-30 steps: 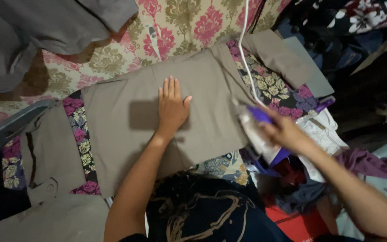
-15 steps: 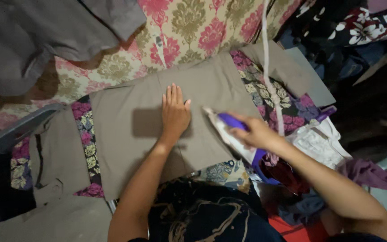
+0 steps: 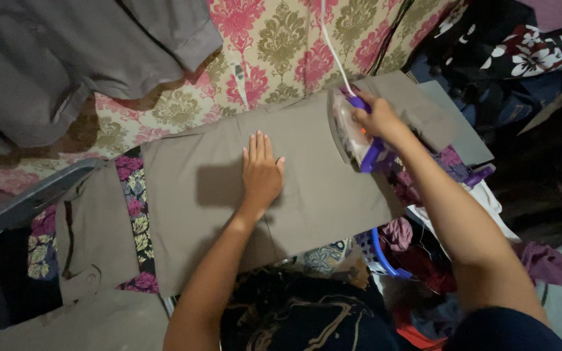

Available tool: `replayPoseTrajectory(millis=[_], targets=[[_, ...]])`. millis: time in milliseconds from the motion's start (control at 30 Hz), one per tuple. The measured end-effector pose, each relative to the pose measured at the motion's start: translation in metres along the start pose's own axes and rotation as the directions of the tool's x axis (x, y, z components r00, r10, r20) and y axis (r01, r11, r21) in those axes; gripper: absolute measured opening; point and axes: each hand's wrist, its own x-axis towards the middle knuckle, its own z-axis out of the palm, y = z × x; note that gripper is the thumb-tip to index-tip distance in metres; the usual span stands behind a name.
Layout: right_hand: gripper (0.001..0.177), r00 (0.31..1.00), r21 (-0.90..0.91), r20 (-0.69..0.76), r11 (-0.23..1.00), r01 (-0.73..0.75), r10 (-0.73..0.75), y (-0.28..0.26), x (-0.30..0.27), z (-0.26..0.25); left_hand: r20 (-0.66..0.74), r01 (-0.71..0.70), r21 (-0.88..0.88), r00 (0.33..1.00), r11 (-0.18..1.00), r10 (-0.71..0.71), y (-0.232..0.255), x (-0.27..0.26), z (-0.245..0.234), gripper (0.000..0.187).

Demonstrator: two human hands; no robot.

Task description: The person unbuttons a uniform shirt, irons the front, back, and sleeves with an iron, and then places it on a hanger.

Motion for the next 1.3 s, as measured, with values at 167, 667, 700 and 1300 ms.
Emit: replayPoseTrajectory(millis=[167,667,700,1300], targets=[[0.059,0.995,0.031,0.087,0.998,0.046,-0.048,0.002,-0.088,-0.023,0.0,-0.043,0.103,0.999,0.994,0.043,-0.001,0.006,0.014,0.072],[0.055,0.998,0.134,0.042,0.99,-0.048,0.043,-0.019,-0.007,-0.015,-0.051,-0.076,-0.07,0.996,0.995,0.073,0.027,0.032,0.037,0.078],[0.055,0.999,0.174,0.039,0.984,-0.04,0.034,-0.022,-0.003,-0.013,-0.044,-0.075,-0.073,0.996,0.995,0.072,0.028,0.032,0.035,0.078],[0.062,0.945,-0.22,-0.172,0.925,-0.31,0.276,0.045,-0.107,-0.184,0.094,-0.227,-0.171,0.965,0.959,0.246,0.059,0.069,0.067,0.077]])
